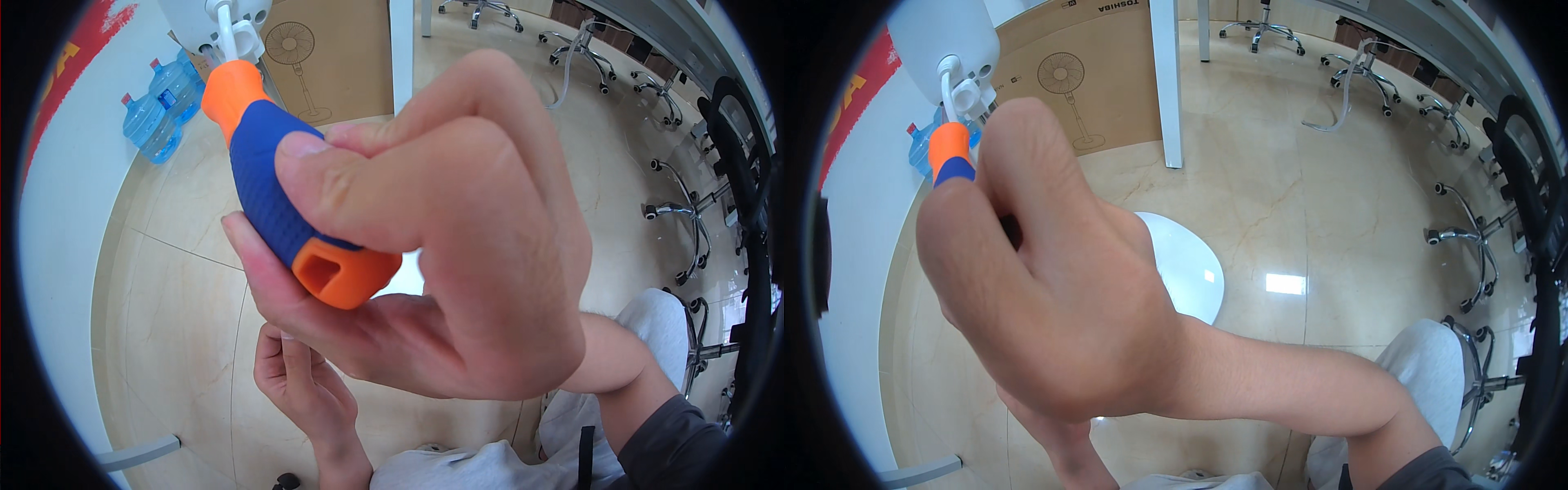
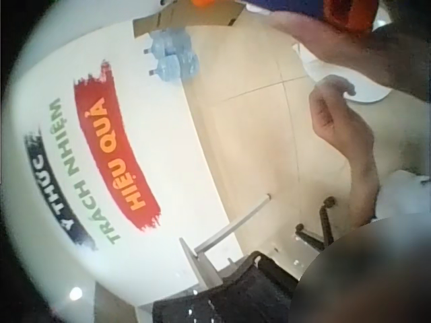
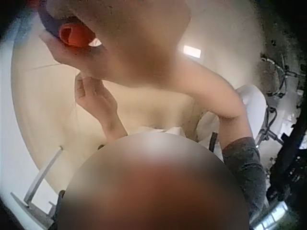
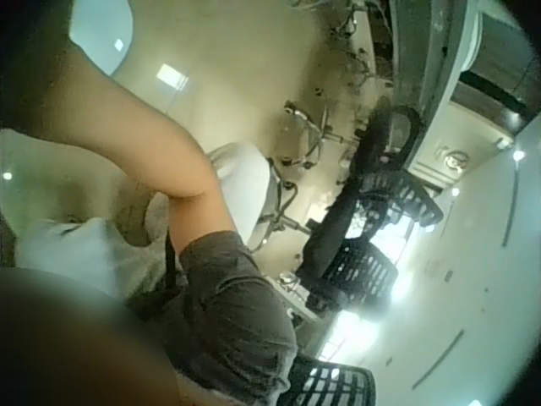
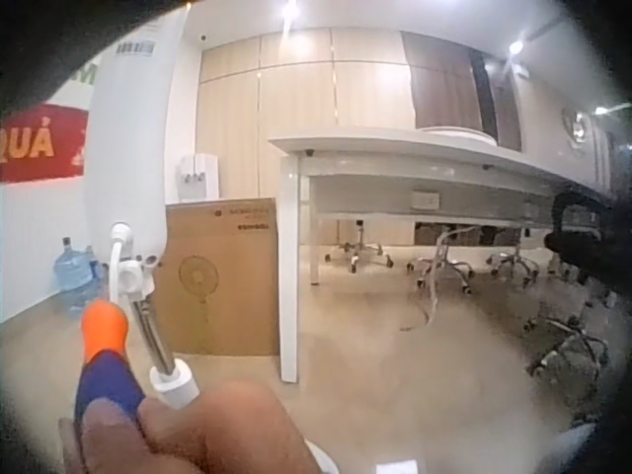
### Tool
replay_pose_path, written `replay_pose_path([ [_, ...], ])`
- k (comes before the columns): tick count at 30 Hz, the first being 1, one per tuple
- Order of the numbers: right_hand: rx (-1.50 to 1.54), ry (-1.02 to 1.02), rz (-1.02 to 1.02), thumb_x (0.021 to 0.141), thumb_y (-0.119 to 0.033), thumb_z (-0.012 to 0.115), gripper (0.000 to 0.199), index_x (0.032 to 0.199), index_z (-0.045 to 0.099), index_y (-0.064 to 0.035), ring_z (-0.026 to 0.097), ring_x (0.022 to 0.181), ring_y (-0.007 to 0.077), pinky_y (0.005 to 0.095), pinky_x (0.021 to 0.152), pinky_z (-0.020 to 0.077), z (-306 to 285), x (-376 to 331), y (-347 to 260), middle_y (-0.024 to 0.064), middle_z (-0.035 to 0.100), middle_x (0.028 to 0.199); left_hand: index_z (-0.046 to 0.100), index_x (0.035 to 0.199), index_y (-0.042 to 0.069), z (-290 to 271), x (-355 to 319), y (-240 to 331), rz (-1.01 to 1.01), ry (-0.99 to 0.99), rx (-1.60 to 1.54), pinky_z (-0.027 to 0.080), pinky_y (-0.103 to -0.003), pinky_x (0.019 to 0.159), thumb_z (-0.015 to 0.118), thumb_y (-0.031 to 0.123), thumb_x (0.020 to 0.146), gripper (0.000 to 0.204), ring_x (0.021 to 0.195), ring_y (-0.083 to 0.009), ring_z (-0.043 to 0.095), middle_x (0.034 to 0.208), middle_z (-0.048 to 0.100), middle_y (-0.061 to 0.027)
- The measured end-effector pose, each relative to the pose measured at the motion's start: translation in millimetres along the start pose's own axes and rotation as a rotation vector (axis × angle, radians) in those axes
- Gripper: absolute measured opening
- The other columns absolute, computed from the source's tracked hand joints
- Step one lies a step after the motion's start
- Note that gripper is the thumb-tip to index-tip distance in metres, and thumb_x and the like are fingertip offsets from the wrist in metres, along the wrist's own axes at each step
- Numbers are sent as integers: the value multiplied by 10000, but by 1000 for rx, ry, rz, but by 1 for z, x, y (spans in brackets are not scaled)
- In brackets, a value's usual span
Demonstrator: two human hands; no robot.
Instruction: Disassemble the base and stand of an electric fan using a screwdriver.
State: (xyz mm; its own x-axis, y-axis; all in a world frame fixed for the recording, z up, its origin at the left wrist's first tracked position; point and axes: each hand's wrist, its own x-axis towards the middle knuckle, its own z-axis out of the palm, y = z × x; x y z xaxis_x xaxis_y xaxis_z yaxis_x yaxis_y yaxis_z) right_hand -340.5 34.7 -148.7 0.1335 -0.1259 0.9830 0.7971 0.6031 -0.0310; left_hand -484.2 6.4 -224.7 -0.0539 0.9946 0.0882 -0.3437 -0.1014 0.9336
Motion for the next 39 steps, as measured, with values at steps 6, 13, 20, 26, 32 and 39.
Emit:
replay_pose_path([
  [6, -21, 67, -28, 531, 82, 628, 212, 674, 473, 66, 351, 564, 195, 250, 403, 264, 11, 4, -14, 117, 373, 710, 600, 870, 11, -21, 5, -5, -45, -94, -91, 465, -212, 670, 583, 136, 979, 166, 702, -80, 575, 800, 641, -38],
  [13, -15, -11, -24, 515, 37, 646, 223, 640, 463, 51, 374, 587, 210, 260, 426, 287, -1, 22, -14, 119, 396, 717, 577, 1085, 62, -6, 25, 31, -628, -44, 314, 234, -387, 912, 380, 258, 1033, 283, 951, -37, 487, 1091, 586, 67],
  [20, -3, -49, -21, 512, 28, 647, 225, 636, 461, 48, 378, 594, 213, 262, 434, 293, 0, 5, -22, 119, 400, 719, 584, 851, 2, -18, 2, 0, -31, -90, -77, 453, -226, 685, 562, 122, 987, 183, 722, -85, 558, 796, 627, -34],
  [26, 26, -72, -27, 509, 20, 648, 227, 632, 459, 45, 382, 600, 216, 265, 440, 297, -7, 11, -15, 118, 404, 720, 579, 875, -1, -25, 1, -1, -6, -98, -81, 447, -225, 706, 549, 129, 996, 180, 732, -74, 545, 805, 619, -30],
  [32, 78, -87, -18, 506, 13, 649, 229, 629, 458, 42, 385, 607, 219, 267, 446, 302, -39, -1, -30, 118, 408, 722, 585, 873, 3, -32, -2, 1, -24, -9, -60, 441, -217, 705, 554, 132, 998, 182, 750, -68, 543, 817, 623, -28],
  [39, 44, -128, -75, 503, 4, 650, 232, 624, 456, 39, 390, 614, 223, 270, 453, 307, -23, 7, -29, 117, 412, 724, 576, 852, 1, -11, -1, 4, -7, -27, -61, 430, -248, 651, 526, 145, 1011, 221, 699, -115, 532, 795, 613, -73],
])
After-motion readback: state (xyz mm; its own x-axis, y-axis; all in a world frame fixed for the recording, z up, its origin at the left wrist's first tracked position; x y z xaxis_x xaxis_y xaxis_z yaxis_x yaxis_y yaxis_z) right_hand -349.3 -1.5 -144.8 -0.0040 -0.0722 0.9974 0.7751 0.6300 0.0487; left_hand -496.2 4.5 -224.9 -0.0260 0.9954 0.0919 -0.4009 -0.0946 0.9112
